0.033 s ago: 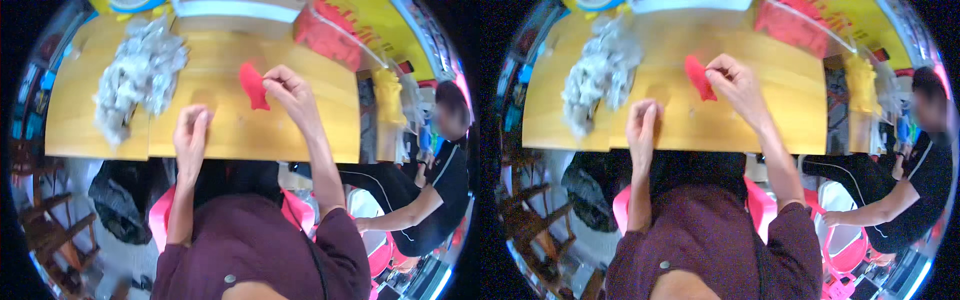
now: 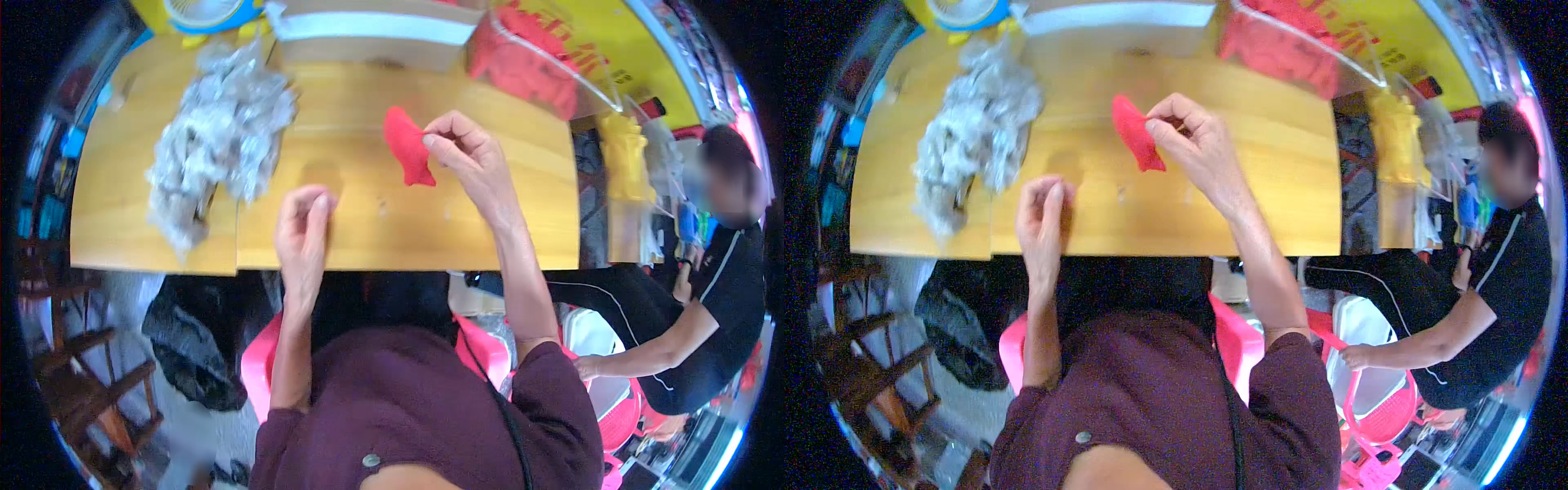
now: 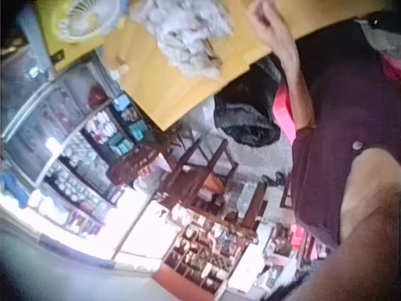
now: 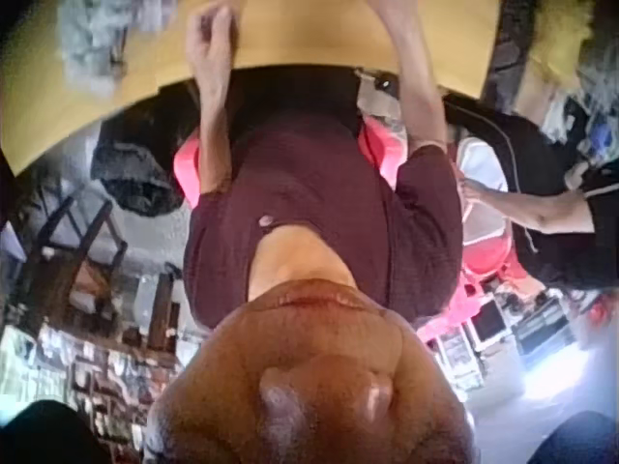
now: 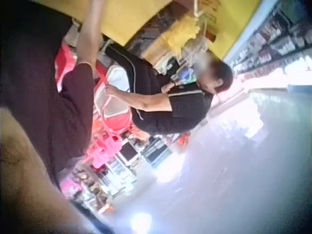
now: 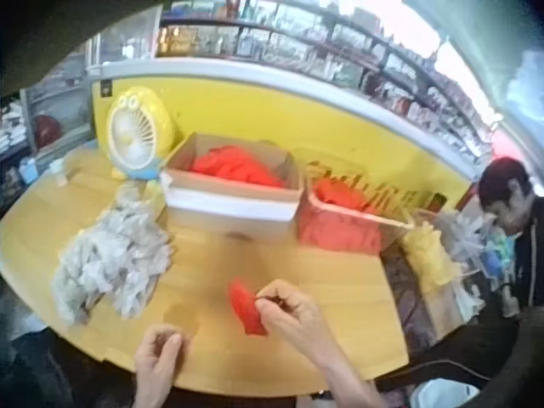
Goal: Assembling and stuffing a small red plush toy using a wooden stick.
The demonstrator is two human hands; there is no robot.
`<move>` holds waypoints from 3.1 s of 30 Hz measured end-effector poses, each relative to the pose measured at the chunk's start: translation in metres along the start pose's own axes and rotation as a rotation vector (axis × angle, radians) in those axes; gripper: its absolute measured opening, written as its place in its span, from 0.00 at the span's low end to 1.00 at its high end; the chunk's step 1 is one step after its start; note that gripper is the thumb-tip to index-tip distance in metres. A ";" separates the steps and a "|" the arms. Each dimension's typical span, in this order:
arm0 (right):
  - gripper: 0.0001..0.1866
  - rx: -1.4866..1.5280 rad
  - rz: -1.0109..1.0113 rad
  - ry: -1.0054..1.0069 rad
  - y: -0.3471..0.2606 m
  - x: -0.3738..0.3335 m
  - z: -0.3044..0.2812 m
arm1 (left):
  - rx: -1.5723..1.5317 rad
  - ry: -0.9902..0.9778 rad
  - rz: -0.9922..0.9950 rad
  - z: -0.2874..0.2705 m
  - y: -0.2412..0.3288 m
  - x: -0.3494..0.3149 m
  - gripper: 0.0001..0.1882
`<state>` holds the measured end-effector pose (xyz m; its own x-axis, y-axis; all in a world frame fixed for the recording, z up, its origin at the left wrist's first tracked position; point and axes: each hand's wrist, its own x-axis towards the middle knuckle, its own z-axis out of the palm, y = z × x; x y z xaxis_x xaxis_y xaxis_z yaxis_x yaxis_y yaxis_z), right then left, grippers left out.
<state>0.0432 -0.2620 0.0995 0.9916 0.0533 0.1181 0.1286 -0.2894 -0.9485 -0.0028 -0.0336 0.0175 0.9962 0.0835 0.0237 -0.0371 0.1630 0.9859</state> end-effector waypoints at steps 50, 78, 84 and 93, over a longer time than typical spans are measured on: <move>0.21 -1.002 -0.071 -0.232 0.023 0.329 -0.059 | 0.075 0.102 -0.054 -0.005 0.000 0.003 0.05; 0.13 0.495 0.145 -0.053 -0.037 -0.016 0.000 | -0.136 -0.267 -0.018 0.043 0.062 -0.018 0.13; 0.12 0.563 0.205 -0.080 -0.025 -0.078 0.014 | -0.374 -0.251 -0.113 0.051 0.057 -0.047 0.12; 0.12 0.158 0.002 0.200 -0.009 -0.140 0.036 | -0.222 -0.163 -0.183 0.033 0.036 -0.094 0.06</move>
<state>-0.0972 -0.2329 0.0808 0.9773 -0.1418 0.1572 0.1382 -0.1354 -0.9811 -0.0948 -0.0676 0.0566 0.9867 -0.1224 -0.1069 0.1455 0.3723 0.9166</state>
